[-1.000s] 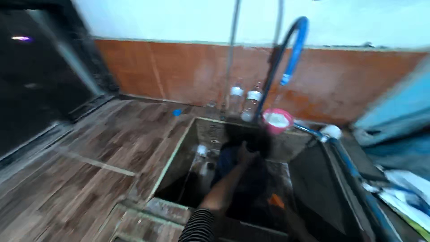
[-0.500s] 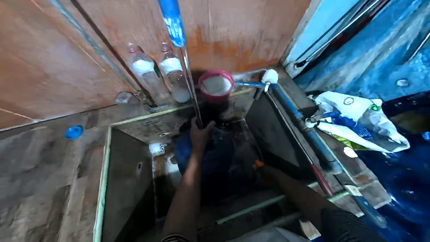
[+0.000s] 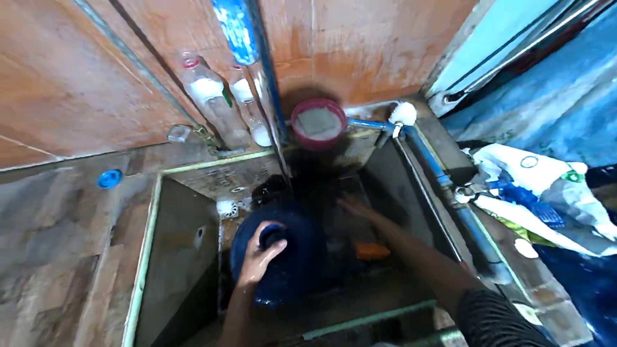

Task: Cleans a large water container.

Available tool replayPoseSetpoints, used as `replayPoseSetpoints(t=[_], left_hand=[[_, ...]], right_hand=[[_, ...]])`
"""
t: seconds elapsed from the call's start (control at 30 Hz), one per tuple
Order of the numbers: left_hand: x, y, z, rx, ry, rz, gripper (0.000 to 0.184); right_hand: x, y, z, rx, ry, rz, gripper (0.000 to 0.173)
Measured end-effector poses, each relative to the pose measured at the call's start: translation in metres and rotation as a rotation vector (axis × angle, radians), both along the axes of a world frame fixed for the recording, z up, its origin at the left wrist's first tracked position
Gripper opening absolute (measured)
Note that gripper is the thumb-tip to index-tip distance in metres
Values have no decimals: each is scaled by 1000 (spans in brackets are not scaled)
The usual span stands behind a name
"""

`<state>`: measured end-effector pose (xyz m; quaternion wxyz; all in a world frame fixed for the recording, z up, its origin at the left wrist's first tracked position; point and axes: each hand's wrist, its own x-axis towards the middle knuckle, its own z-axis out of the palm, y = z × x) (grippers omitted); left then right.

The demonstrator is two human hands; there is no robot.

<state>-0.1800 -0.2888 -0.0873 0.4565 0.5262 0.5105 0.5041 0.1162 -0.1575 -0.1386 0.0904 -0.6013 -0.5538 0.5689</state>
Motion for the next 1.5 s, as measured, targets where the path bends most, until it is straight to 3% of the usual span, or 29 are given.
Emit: replayPoseSetpoints(t=[0.07, 0.17, 0.3, 0.4, 0.73, 0.9, 1.07, 1.5], left_hand=[[-16, -22, -8, -9, -62, 21, 37], [-30, -44, -23, 27, -125, 80, 36], [-18, -52, -26, 58, -163, 193, 47], [-13, -51, -27, 55, -172, 235, 50], [-12, -50, -16, -17, -168, 269, 50], [-10, -54, -8, -43, -124, 280, 48], [-9, -56, -9, -38, -129, 290, 45], [-6, -55, -5, -106, -110, 333, 42]], right_hand=[[-28, 47, 39, 51, 198, -265, 68], [-53, 115, 64, 126, 388, -525, 80], [-69, 145, 67, 69, 475, -666, 66], [-72, 125, 57, 44, 523, -693, 55], [-66, -44, 73, -179, 583, -588, 64], [-74, -112, 81, -265, 598, -583, 55], [-79, -132, 82, -187, 612, -565, 68], [-87, -141, 82, -196, 618, -615, 59]])
